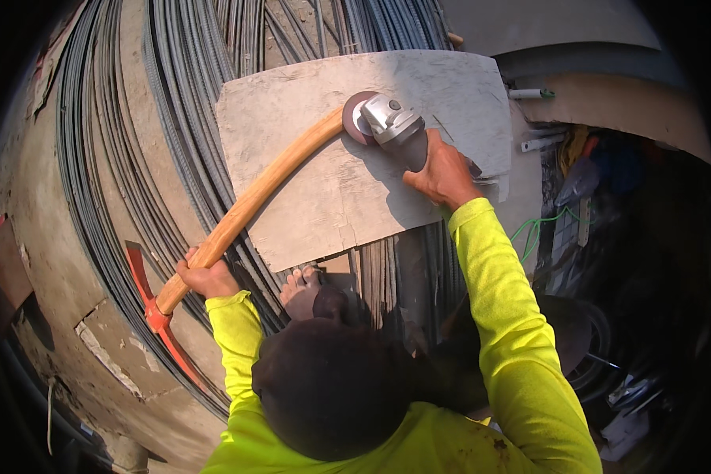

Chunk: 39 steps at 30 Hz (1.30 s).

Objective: The person uses an angle grinder to sand and smooth the wooden handle of a pickaxe while holding it against a piece of wood.

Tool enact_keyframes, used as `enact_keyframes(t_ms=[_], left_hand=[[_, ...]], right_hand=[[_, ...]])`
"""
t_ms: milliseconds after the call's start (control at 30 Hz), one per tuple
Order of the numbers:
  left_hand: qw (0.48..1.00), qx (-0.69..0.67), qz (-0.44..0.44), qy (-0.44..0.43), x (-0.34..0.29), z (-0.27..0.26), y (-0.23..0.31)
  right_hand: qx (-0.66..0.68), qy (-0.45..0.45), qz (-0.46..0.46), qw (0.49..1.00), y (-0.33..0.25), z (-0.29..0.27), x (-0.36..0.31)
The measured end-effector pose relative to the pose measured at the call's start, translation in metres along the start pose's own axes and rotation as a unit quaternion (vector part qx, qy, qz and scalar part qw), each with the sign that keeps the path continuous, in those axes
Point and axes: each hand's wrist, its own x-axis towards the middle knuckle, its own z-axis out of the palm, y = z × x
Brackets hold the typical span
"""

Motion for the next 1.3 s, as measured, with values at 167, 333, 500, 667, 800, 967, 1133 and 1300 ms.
enact_keyframes(t_ms=[167, 333, 500, 667, 800, 967, 1133, 1300], left_hand=[[0.999, 0.009, -0.006, 0.042, -0.020, 0.001, -0.008], [1.000, -0.014, -0.013, 0.007, -0.012, -0.011, -0.010], [0.999, -0.016, -0.024, 0.024, -0.018, -0.007, -0.012], [1.000, -0.012, -0.006, 0.019, -0.007, -0.033, -0.023], [0.999, 0.003, -0.030, 0.033, -0.015, -0.033, -0.026], [0.996, -0.001, -0.038, 0.078, -0.007, -0.040, -0.031], [0.983, 0.133, -0.077, 0.104, -0.040, -0.033, -0.015], [0.763, 0.607, 0.134, -0.176, -0.070, -0.038, 0.043]], right_hand=[[0.027, 0.002, 0.086, 0.996, 0.017, -0.010, 0.011], [0.023, 0.010, 0.055, 0.998, 0.012, 0.006, 0.002], [0.255, 0.027, 0.136, 0.957, 0.054, 0.006, 0.014], [0.486, -0.027, 0.118, 0.865, 0.042, 0.025, -0.023], [0.543, -0.061, 0.110, 0.830, 0.037, 0.031, -0.032], [0.660, -0.064, 0.143, 0.735, 0.036, 0.036, -0.034], [0.686, -0.063, 0.106, 0.717, 0.024, 0.035, -0.040], [0.651, -0.020, 0.074, 0.755, 0.010, 0.024, -0.051]])
